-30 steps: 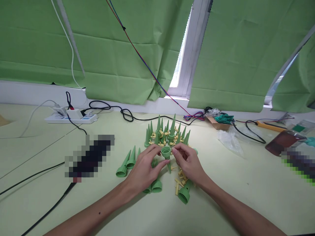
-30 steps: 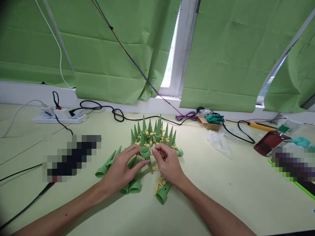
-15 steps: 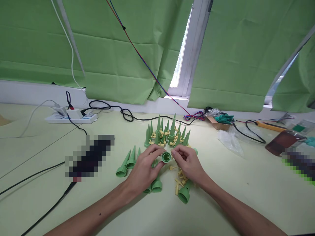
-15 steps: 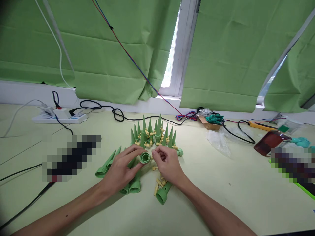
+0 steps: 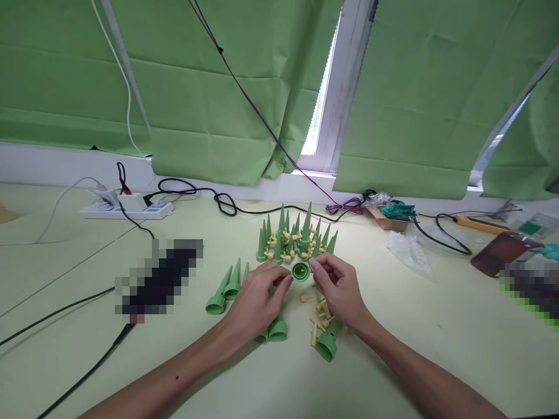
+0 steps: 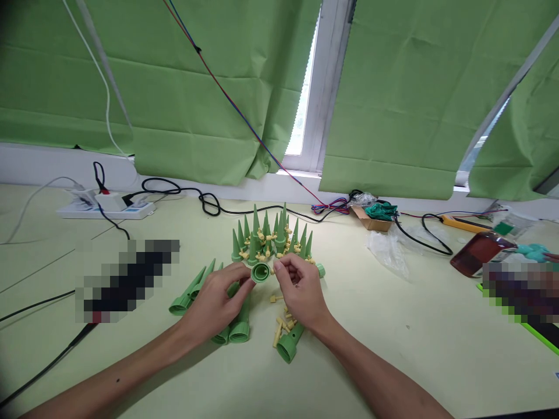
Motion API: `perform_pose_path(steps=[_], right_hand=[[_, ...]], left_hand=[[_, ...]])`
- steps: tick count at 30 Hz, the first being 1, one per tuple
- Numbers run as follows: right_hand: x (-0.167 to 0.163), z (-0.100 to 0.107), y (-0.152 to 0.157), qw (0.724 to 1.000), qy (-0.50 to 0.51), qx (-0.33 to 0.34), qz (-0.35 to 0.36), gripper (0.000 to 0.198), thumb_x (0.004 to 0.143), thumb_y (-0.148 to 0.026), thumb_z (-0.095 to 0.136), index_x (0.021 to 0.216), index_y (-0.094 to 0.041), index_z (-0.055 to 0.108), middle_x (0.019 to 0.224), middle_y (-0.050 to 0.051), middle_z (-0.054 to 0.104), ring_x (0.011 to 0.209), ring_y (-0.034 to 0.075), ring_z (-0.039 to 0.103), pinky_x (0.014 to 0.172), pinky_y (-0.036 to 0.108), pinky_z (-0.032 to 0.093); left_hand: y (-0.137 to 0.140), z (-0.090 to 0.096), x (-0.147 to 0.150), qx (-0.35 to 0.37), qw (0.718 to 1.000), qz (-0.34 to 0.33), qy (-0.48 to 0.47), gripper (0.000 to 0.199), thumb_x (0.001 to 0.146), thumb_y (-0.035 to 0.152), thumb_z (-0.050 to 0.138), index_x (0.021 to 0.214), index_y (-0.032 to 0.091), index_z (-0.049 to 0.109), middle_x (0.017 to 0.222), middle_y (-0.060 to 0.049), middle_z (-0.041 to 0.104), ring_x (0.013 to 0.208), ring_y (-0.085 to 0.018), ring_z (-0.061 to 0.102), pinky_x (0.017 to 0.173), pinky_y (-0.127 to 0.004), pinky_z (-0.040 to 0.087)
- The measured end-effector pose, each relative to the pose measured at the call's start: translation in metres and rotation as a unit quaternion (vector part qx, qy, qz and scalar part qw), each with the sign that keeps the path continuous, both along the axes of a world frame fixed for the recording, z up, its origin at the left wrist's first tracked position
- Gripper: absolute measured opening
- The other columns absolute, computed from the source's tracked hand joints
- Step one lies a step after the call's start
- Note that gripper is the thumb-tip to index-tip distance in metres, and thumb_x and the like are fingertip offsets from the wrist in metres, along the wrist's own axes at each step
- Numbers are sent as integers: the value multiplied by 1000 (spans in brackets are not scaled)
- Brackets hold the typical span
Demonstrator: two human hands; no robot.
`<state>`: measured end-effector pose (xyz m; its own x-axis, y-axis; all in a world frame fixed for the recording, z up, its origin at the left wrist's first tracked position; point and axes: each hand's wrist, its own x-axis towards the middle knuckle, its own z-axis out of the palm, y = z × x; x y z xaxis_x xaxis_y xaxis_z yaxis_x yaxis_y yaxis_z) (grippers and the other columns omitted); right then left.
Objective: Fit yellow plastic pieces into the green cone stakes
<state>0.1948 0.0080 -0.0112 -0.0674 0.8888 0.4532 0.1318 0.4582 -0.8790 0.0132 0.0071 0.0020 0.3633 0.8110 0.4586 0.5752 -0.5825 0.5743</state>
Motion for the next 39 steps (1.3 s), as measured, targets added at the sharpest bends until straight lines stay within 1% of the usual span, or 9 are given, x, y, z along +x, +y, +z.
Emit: perform_pose_path(steps=[4,7,10,12,17,20,26,34,39], right_hand=[[0,1,-2,1000,-2,18,1,27,96,-37,54,77,-18,56,61,-3,45,52,10,36,46,23,30],[-1,2,-3,999,-15,33,9,25,96,-36,54,77,-18,57,62,-3,45,52,9,36,46,23,30],[-3,2,-4,999,-26,42,15,27,96,-36,53,76,-18,55,61,-4,43,51,9,36,46,23,30],[-4,2,-4,998,-32,43,15,27,96,-36,52,75,-18,54,60,-4,42,50,9,35,46,23,29],[-3,2,-3,998,-43,43,8,27,96,-38,52,76,-19,54,61,-4,43,51,10,35,46,24,28],[-1,1,-2,998,-44,48,10,26,96,-36,52,76,-19,54,61,-4,42,51,10,35,46,24,28],[-2,1,-1,998,-58,41,-2,28,96,-37,52,75,-19,54,60,-4,40,51,10,33,47,24,26],[-1,2,-1,998,-62,31,-1,29,95,-38,52,74,-18,53,59,-4,40,50,10,32,46,25,25],[-2,3,0,997,-66,26,-2,32,94,-42,52,73,-19,53,58,-4,41,49,10,33,45,24,25]], left_hand=[[-4,5,0,-73,995,9,-63,48,103,38,29,68,18,55,66,1,56,64,-15,52,63,-28,40],[-6,6,-1,-109,991,-1,-78,51,103,43,27,66,19,51,64,2,51,62,-14,48,62,-28,37],[-6,6,-1,-103,992,-15,-72,49,103,45,29,64,19,44,63,3,43,62,-14,43,61,-27,35],[-6,7,-1,-97,993,-21,-70,47,102,45,31,64,20,40,63,3,40,62,-14,41,61,-28,35],[-7,7,0,-83,995,-33,-54,43,102,42,32,66,20,38,65,3,43,64,-14,43,63,-28,35],[-7,8,-1,-71,996,-38,-38,42,102,41,32,66,20,37,66,3,42,64,-14,42,63,-28,35],[-5,7,0,-45,998,-41,-17,35,100,38,39,70,20,42,69,2,44,67,-14,44,63,-27,36],[-7,10,0,-35,998,-48,-14,28,99,36,45,76,20,45,74,1,47,68,-15,46,62,-27,39],[-8,8,-1,-27,998,-55,-21,18,97,34,48,84,21,51,81,0,52,69,-15,50,63,-27,43]])
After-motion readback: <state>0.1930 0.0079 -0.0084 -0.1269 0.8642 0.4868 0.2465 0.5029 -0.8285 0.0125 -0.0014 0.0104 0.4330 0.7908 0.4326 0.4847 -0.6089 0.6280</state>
